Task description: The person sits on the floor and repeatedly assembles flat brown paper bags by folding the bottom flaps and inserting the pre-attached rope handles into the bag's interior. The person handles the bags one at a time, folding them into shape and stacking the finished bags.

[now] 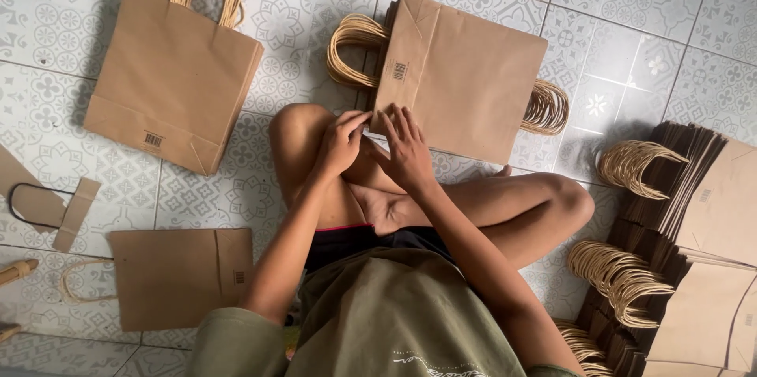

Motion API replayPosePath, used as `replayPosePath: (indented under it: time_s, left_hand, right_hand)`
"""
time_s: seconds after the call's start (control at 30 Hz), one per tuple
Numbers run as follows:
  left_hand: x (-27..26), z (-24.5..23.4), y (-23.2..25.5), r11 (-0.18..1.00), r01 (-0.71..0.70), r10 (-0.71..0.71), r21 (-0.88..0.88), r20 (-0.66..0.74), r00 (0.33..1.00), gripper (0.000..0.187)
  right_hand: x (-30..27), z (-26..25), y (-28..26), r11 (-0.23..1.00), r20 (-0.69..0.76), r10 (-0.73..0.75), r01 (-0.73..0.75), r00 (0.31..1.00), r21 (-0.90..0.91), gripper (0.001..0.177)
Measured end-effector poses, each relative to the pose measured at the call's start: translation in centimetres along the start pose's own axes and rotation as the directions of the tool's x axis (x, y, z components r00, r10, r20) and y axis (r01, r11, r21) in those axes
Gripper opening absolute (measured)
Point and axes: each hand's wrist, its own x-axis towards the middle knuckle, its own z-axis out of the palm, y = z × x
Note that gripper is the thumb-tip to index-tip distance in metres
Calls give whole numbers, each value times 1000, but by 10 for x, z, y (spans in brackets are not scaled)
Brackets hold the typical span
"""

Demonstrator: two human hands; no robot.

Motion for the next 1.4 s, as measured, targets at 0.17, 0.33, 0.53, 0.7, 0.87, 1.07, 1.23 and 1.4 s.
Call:
replayPosePath:
  time_s: [0.17,0.33,0.53,0.7,0.87,1.07,1.23,1.4]
  left_hand:
    - [1,-8,9,970,-63,71,-233,26,997,46]
    - [0,-15,8,930,41,-23,-366,54,998,49]
    - [3,-5,-12,903,39,-20,-427,49,999,46]
    - [0,-11,0,943,48,-28,-329,63,998,44]
    - [0,-18,0,913,102,-50,-396,140,989,49]
    - [4,-12,-18,813,101,11,-573,188,982,65]
    - [5,-10,-15,822,132,-25,-555,197,980,63]
    - [0,-16,-3,881,177,-93,-439,206,974,57]
  right_hand:
    - [8,14,-3,991,-123,2,-18,992,-129,80]
    - [20,31,3,974,-133,35,-64,990,-218,77]
    - [24,17,2,984,-214,-26,-13,976,-178,61]
    - [19,0,10,1000,-220,5,-2,975,13,45]
    - [18,5,9,1000,-296,-28,28,955,-5,45]
    - [20,14,1,991,-298,-65,27,952,-131,60]
    - [18,-1,3,999,-292,-51,50,955,-9,49]
    - [11,-15,16,960,-248,88,-16,965,279,39]
